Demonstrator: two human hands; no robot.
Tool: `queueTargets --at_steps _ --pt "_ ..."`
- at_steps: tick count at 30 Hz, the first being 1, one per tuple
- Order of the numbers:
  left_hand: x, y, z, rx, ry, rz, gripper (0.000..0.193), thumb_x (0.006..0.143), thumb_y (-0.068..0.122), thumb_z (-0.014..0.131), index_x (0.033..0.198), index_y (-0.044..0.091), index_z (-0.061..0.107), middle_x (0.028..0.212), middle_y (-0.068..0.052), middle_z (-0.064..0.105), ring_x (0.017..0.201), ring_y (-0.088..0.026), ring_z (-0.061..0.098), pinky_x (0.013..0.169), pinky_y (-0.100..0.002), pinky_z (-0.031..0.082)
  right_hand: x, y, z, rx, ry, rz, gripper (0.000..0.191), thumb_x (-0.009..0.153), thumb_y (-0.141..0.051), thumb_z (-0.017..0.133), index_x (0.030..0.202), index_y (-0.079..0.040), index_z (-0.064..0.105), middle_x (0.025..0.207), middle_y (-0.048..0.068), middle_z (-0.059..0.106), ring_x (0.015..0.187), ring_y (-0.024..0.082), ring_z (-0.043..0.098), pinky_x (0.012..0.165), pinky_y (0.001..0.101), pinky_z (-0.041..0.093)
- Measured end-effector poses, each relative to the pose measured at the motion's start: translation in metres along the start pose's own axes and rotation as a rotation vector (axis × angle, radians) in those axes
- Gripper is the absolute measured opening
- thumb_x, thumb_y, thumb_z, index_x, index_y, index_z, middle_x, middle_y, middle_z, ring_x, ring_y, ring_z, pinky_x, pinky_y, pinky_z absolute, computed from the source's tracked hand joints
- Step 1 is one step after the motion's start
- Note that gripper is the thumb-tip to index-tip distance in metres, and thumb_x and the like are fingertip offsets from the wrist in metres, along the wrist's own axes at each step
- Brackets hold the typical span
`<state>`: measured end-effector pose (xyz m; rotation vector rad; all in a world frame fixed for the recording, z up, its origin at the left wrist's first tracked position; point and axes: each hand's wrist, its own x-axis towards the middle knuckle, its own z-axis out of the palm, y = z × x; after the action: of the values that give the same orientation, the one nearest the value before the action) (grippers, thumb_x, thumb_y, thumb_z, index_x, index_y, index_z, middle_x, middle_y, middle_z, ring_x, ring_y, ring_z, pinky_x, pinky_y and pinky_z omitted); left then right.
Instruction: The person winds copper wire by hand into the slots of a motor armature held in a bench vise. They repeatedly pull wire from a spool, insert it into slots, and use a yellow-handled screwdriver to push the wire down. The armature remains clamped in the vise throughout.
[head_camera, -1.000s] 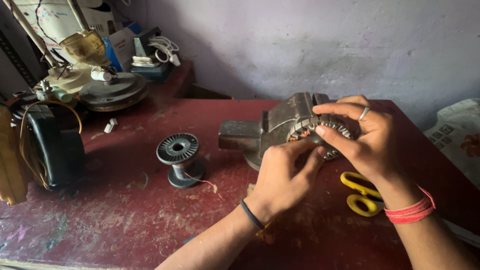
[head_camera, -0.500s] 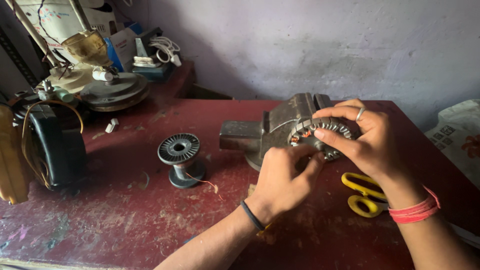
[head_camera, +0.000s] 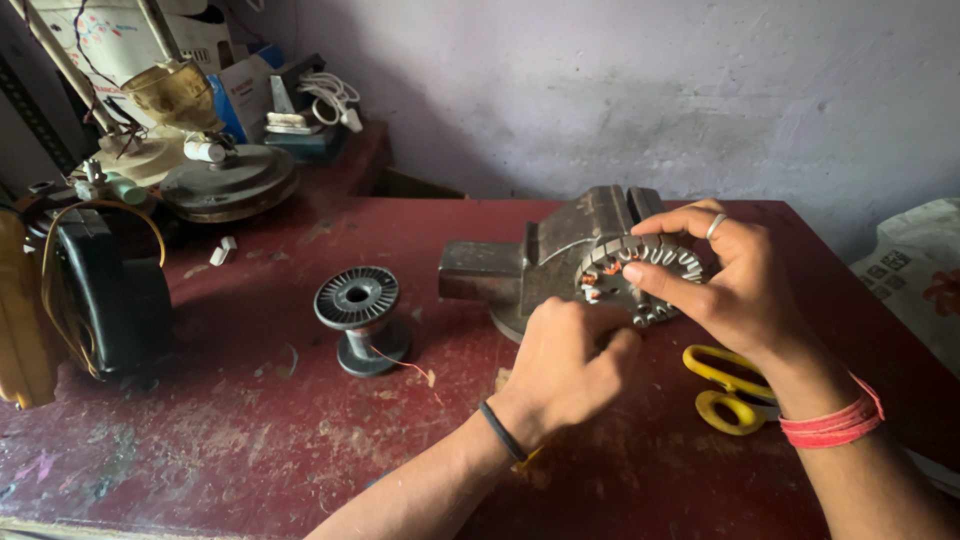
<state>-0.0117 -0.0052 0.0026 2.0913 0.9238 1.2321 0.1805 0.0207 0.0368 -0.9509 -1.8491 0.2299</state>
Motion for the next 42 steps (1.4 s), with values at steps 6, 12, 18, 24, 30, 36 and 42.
queueTargets --at_steps 6,12,18,24,30,36,42 --pt "-0.001 -0.006 0.004 0.07 -0.067 0.06 0.02 0.079 0.022 0.059 0.075 0.005 0.069 0.066 -0.02 0.064 0.061 -0.036 0.066 0.064 -0.044 0.054 0.0 0.001 0.0 0.011 -0.004 -0.009 0.03 0.077 -0.013 0.083 0.104 -0.002 0.075 0.095 0.002 0.066 0.085 0.009 0.062 0.077 0.0234 0.05" --pt "-0.001 -0.008 0.002 0.071 -0.116 0.093 0.02 0.08 0.023 0.06 0.075 0.005 0.068 0.067 -0.02 0.063 0.064 -0.038 0.066 0.066 -0.044 0.054 -0.001 0.0 0.001 0.009 0.004 -0.027 0.03 0.078 -0.014 0.083 0.104 -0.002 0.075 0.097 0.002 0.066 0.088 0.01 0.061 0.079 0.0236 0.05" --pt "-0.002 -0.009 0.0 0.005 -0.127 0.13 0.019 0.079 0.022 0.061 0.082 0.008 0.073 0.07 -0.018 0.065 0.065 -0.036 0.067 0.065 -0.042 0.055 -0.001 0.0 0.001 -0.006 0.012 -0.016 0.031 0.078 -0.014 0.082 0.106 -0.003 0.075 0.096 0.002 0.065 0.086 0.009 0.061 0.076 0.0234 0.049" --pt "-0.003 -0.007 0.0 0.007 -0.109 0.188 0.023 0.078 0.021 0.06 0.092 0.01 0.074 0.074 -0.018 0.067 0.071 -0.035 0.069 0.07 -0.042 0.057 -0.003 -0.002 0.006 -0.013 0.046 0.014 0.03 0.079 -0.012 0.082 0.106 -0.003 0.075 0.098 0.003 0.065 0.084 0.009 0.061 0.073 0.0232 0.049" --pt "-0.004 -0.006 0.001 0.035 -0.102 0.209 0.024 0.078 0.022 0.06 0.094 0.012 0.076 0.078 -0.016 0.07 0.075 -0.034 0.071 0.075 -0.042 0.058 -0.006 -0.003 0.016 -0.052 0.116 -0.064 0.028 0.083 -0.011 0.079 0.11 -0.002 0.074 0.103 0.005 0.065 0.088 0.012 0.063 0.078 0.0248 0.052" --pt "-0.003 -0.008 -0.001 0.038 -0.108 0.222 0.023 0.078 0.023 0.061 0.092 0.011 0.075 0.078 -0.017 0.07 0.076 -0.035 0.071 0.074 -0.042 0.058 -0.006 -0.004 0.015 -0.051 0.107 -0.073 0.027 0.086 -0.012 0.078 0.11 -0.002 0.073 0.105 0.007 0.065 0.09 0.013 0.065 0.079 0.0261 0.053" --pt "-0.003 -0.009 0.0 0.066 -0.125 0.193 0.022 0.078 0.023 0.062 0.09 0.01 0.075 0.078 -0.017 0.07 0.076 -0.036 0.071 0.074 -0.043 0.057 -0.007 -0.005 0.017 -0.09 0.127 -0.084 0.026 0.088 -0.013 0.077 0.11 -0.001 0.073 0.103 0.006 0.066 0.09 0.013 0.065 0.08 0.0261 0.053"
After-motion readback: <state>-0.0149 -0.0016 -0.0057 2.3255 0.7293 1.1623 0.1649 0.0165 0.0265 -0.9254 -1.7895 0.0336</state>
